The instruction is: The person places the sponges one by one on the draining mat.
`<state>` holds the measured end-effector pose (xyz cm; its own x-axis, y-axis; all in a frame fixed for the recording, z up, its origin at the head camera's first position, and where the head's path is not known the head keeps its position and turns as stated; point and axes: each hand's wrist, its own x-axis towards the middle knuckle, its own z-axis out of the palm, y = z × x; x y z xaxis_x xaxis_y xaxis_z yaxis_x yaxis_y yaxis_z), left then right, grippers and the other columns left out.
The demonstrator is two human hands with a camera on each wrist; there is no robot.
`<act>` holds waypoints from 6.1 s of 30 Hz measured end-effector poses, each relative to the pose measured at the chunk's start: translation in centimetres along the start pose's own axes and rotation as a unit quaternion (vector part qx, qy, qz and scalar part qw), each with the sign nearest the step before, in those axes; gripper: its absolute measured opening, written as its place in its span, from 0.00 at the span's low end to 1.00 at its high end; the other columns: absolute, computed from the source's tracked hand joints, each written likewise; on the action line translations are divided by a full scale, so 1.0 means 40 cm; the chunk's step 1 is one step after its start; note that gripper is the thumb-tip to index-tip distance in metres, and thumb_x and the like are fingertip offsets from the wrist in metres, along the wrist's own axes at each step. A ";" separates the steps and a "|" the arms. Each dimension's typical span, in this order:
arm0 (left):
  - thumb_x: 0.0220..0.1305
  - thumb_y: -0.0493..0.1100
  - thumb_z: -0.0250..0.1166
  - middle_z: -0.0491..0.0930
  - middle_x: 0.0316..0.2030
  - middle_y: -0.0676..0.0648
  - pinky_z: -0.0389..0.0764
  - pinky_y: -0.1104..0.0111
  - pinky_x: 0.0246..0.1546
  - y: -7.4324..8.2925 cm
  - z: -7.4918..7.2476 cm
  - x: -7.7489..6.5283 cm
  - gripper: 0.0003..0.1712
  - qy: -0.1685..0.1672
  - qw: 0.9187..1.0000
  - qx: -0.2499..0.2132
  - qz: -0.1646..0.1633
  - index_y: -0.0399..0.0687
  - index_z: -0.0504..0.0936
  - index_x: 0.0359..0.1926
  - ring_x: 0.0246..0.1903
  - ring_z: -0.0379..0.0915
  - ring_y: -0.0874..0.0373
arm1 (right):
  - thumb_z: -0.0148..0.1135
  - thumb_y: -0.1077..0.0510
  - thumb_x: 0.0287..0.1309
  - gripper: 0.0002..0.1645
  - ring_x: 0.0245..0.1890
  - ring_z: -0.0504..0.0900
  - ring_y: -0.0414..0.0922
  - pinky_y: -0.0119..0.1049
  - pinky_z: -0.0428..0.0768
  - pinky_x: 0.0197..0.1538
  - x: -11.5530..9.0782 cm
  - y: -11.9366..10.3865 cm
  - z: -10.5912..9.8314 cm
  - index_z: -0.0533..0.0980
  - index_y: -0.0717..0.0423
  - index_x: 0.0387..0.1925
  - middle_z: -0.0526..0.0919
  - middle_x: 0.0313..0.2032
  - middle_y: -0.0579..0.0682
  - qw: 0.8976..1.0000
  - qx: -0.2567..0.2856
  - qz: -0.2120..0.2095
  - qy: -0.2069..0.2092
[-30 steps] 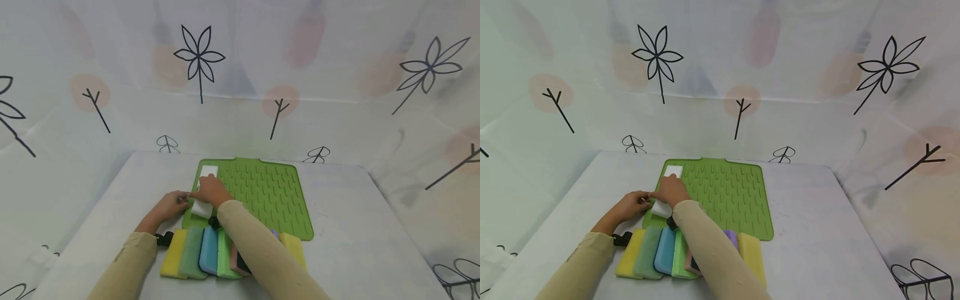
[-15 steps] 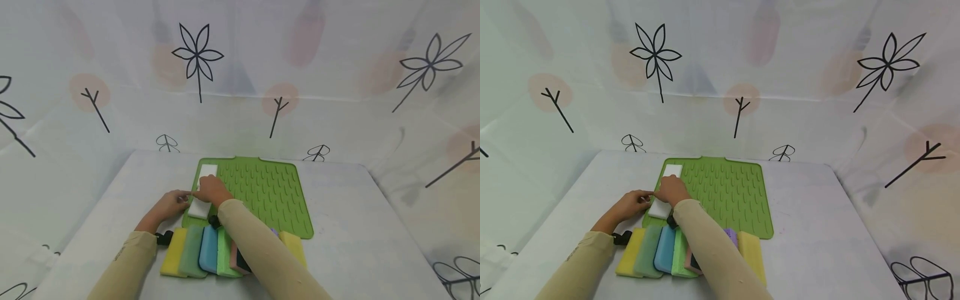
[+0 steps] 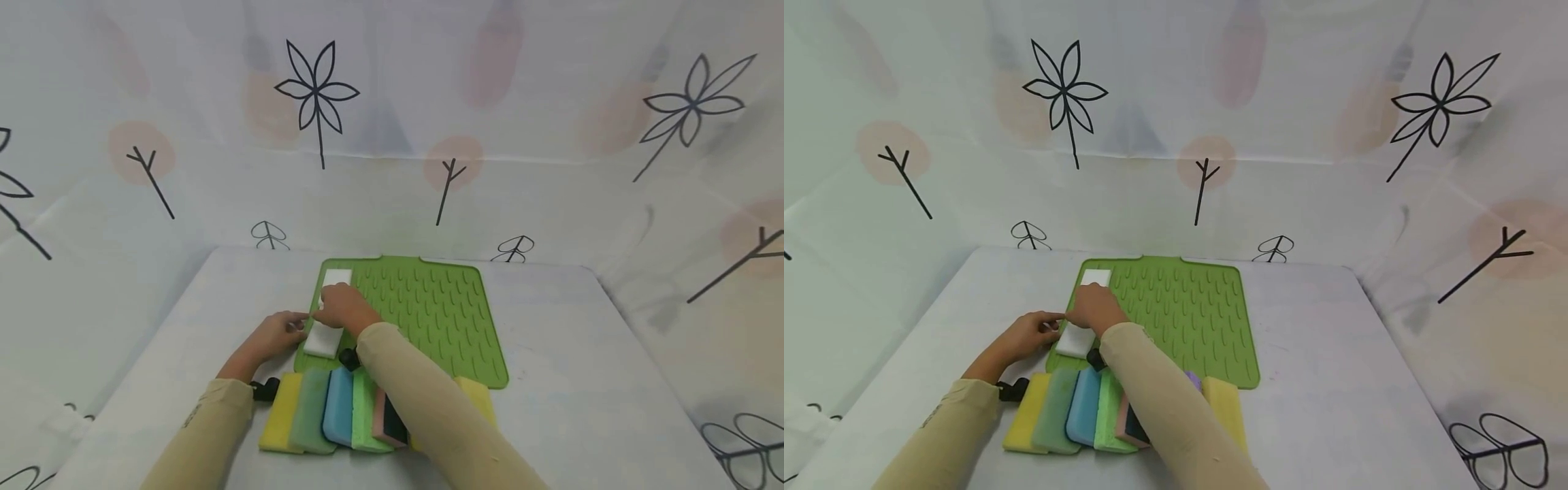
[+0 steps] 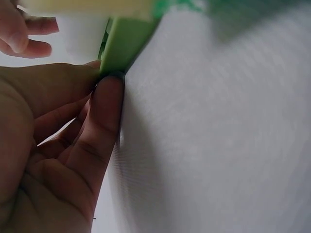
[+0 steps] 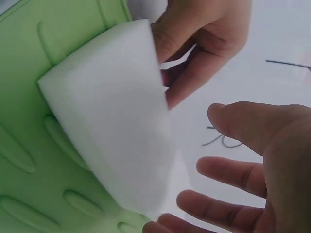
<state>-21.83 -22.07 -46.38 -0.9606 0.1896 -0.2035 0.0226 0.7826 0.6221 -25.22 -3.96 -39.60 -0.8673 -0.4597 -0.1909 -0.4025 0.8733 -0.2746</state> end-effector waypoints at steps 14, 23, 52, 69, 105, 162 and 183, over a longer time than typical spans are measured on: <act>0.65 0.44 0.62 0.79 0.53 0.39 0.78 0.53 0.49 -0.004 -0.001 -0.002 0.29 -0.011 1.000 0.008 0.005 0.41 0.72 0.65 0.50 0.76 0.47 | 0.55 0.40 0.65 0.28 0.52 0.78 0.43 0.37 0.77 0.53 -0.055 0.009 -0.044 0.73 0.52 0.58 0.80 0.54 0.48 1.000 0.002 -0.026 -0.003; 0.64 0.44 0.61 0.80 0.52 0.39 0.77 0.53 0.50 0.001 -0.007 0.001 0.29 -0.010 1.000 0.011 0.002 0.42 0.72 0.65 0.50 0.76 0.48 | 0.55 0.40 0.65 0.29 0.58 0.76 0.46 0.40 0.75 0.58 -0.105 0.024 -0.082 0.72 0.50 0.62 0.78 0.59 0.48 0.999 0.027 -0.038 -0.014; 0.64 0.45 0.62 0.80 0.50 0.41 0.77 0.52 0.50 -0.007 0.010 0.005 0.28 0.000 1.000 0.027 0.001 0.42 0.73 0.64 0.49 0.77 0.48 | 0.58 0.41 0.63 0.28 0.56 0.78 0.51 0.48 0.77 0.54 -0.314 0.182 -0.100 0.74 0.51 0.59 0.79 0.57 0.52 0.994 0.087 -0.067 0.011; 0.65 0.46 0.61 0.80 0.52 0.40 0.77 0.51 0.51 0.012 0.002 -0.001 0.29 -0.001 1.000 0.021 -0.008 0.42 0.71 0.65 0.52 0.76 0.45 | 0.61 0.42 0.61 0.26 0.54 0.79 0.53 0.51 0.77 0.52 -0.399 0.303 -0.065 0.76 0.50 0.56 0.80 0.54 0.55 0.994 0.105 -0.013 0.032; 0.64 0.46 0.62 0.80 0.51 0.41 0.77 0.51 0.51 0.001 0.006 0.001 0.29 0.000 1.000 0.029 -0.004 0.42 0.72 0.64 0.50 0.76 0.47 | 0.66 0.38 0.54 0.27 0.51 0.79 0.50 0.51 0.78 0.51 -0.565 0.431 0.008 0.79 0.46 0.51 0.81 0.51 0.50 0.985 0.153 0.072 0.022; 0.64 0.49 0.62 0.79 0.53 0.42 0.76 0.51 0.52 -0.009 0.007 0.009 0.30 -0.005 1.000 0.017 -0.026 0.46 0.72 0.66 0.51 0.74 0.47 | 0.65 0.45 0.58 0.17 0.46 0.79 0.42 0.45 0.77 0.50 -0.552 0.443 0.006 0.81 0.45 0.47 0.84 0.43 0.41 0.985 0.137 0.037 0.101; 0.63 0.49 0.63 0.80 0.54 0.43 0.76 0.52 0.51 -0.015 0.010 0.012 0.30 -0.001 0.999 0.008 -0.034 0.48 0.72 0.65 0.52 0.74 0.49 | 0.61 0.44 0.61 0.20 0.49 0.80 0.48 0.48 0.79 0.49 -0.479 0.440 -0.051 0.80 0.50 0.50 0.84 0.47 0.47 0.989 0.109 0.014 0.100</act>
<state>-22.21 -22.22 -47.17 -0.9593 0.1363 -0.2471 -0.0391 0.8028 0.5949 -16.29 20.52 -38.86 -0.9265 -0.3759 -0.0164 -0.3242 0.8198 -0.4719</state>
